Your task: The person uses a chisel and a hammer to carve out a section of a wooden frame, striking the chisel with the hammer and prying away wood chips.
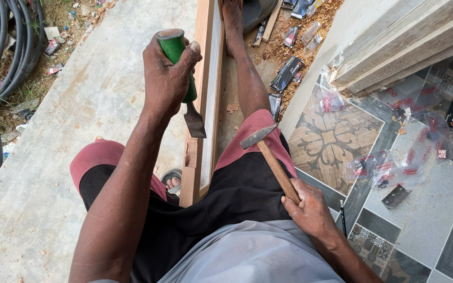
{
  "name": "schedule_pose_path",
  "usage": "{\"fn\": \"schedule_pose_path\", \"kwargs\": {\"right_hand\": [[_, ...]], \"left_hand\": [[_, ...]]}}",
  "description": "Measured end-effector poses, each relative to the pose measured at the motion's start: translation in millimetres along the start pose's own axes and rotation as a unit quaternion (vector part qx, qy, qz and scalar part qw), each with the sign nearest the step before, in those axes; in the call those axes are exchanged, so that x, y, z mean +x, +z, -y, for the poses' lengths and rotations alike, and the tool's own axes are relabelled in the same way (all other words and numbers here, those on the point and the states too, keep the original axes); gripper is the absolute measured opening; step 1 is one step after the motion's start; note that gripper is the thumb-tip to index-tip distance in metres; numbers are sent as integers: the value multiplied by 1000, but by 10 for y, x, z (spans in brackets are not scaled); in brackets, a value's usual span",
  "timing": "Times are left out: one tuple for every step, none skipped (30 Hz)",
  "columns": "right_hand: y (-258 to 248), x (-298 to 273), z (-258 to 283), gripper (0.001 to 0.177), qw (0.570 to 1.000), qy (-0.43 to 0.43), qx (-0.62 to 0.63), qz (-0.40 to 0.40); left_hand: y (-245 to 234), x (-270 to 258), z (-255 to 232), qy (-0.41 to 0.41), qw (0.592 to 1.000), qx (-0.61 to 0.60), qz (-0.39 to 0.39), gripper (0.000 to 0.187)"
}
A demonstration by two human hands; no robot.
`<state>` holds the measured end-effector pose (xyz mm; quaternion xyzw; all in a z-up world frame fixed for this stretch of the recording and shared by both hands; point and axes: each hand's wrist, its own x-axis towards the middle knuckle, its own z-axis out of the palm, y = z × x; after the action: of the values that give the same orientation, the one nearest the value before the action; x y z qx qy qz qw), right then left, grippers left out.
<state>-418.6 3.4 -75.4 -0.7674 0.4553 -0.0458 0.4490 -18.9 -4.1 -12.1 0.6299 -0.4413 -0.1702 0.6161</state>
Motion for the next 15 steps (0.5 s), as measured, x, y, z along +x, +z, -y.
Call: {"fn": "schedule_pose_path", "kwargs": {"right_hand": [[-1, 4, -7, 38, 1000, -15, 0, -4], [-2, 7, -18, 37, 1000, -30, -1, -7], [-2, 13, -29, 37, 999, -45, -1, -11], [0, 24, -40, 37, 998, -55, -2, -14], [3, 22, -51, 37, 998, -65, -3, -17], [8, 19, -58, 38, 997, -75, -4, -20], [12, 19, -60, 38, 997, -75, -2, -21], [14, 17, -59, 38, 997, -76, 0, -22], [18, 22, -52, 39, 997, -77, 3, -25], [18, 37, -47, 39, 998, -59, 6, -18], [17, 28, -51, 38, 999, -38, 9, -10], [16, 11, -60, 38, 1000, -17, 12, -2], [21, 15, -65, 38, 999, -46, 5, -11], [28, 21, -72, 37, 997, -74, -3, -21], [30, 13, -81, 36, 994, -101, -11, -32]], "left_hand": [[4, -8, -7, -9, 1000, 3, -3, 36], [6, -13, -11, -18, 1000, 6, -6, 36], [6, -19, -12, -14, 1000, 8, -8, 36], [5, -24, -7, -10, 1000, 11, -10, 35], [3, -37, 2, -8, 1000, 13, -11, 35], [-7, -32, 17, -11, 1000, 5, -5, 35], [-21, -4, 33, -14, 1000, -3, 2, 34], [-24, 20, 51, -16, 1000, -11, 9, 34], [-18, 43, 68, -23, 1000, -1, 9, 33], [-8, 62, 83, -29, 999, 8, 9, 32], [6, 51, 99, -39, 999, 17, 10, 32], [15, 47, 110, -43, 999, 12, 7, 31], [22, 77, 113, -45, 999, 8, 4, 31], [32, 99, 109, -46, 999, 4, 1, 31], [49, 105, 101, -51, 999, -12, 2, 32]]}}
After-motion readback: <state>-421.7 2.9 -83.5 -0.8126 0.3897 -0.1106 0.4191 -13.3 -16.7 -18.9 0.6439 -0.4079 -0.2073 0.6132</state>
